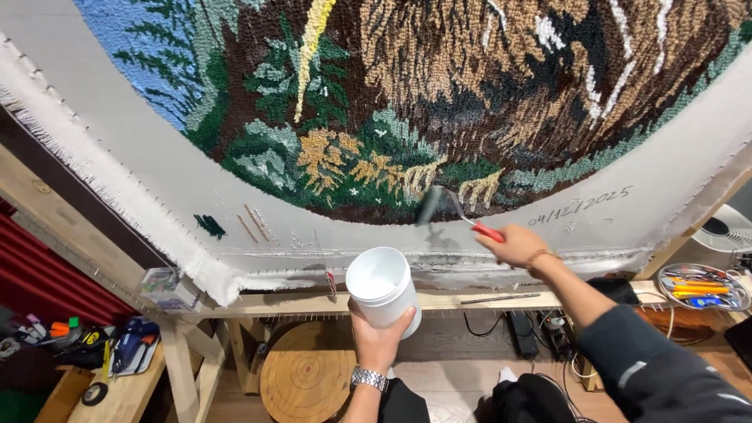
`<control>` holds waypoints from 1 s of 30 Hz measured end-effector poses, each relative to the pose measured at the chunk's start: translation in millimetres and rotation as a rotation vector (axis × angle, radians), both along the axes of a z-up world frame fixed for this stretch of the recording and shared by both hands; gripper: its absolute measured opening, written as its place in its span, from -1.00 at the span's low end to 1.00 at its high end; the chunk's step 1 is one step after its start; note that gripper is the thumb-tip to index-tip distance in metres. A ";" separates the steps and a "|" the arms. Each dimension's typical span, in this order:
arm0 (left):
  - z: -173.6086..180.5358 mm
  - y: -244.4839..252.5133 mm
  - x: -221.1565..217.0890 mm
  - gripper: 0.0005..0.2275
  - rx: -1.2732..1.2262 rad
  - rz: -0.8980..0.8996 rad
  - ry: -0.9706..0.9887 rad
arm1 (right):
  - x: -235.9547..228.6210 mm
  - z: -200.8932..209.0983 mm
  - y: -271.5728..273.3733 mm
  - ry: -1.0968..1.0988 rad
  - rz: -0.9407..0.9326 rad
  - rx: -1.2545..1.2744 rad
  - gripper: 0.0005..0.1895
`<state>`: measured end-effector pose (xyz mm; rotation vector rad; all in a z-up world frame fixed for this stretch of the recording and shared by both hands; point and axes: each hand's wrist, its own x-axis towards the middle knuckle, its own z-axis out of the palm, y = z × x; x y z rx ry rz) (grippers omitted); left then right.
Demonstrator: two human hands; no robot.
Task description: Applying adhesive to the back of a tufted rug using a small paint roller to secure the yarn fibers.
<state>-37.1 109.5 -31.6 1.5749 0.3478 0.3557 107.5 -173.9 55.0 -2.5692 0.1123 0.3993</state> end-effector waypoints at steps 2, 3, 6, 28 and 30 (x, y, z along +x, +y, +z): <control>-2.4 3.2 -2.3 0.01 -0.006 0.014 0.005 | 9.5 3.9 41.3 -0.061 0.066 -0.018 -0.45; -3.0 4.7 -2.6 0.03 -0.012 0.024 0.007 | 14.9 6.8 62.2 -0.126 0.128 -0.035 -0.40; -4.1 14.2 -3.8 -0.01 -0.053 0.054 -0.032 | 15.2 25.9 130.4 -0.177 0.152 -0.044 -0.43; 8.0 38.5 -22.6 -0.03 -0.047 0.162 -0.023 | 22.9 -8.6 149.8 -0.195 0.120 -0.046 -0.41; 6.9 44.6 -19.8 -0.04 0.006 0.148 -0.065 | 18.9 -6.3 142.2 -0.162 0.124 -0.044 -0.42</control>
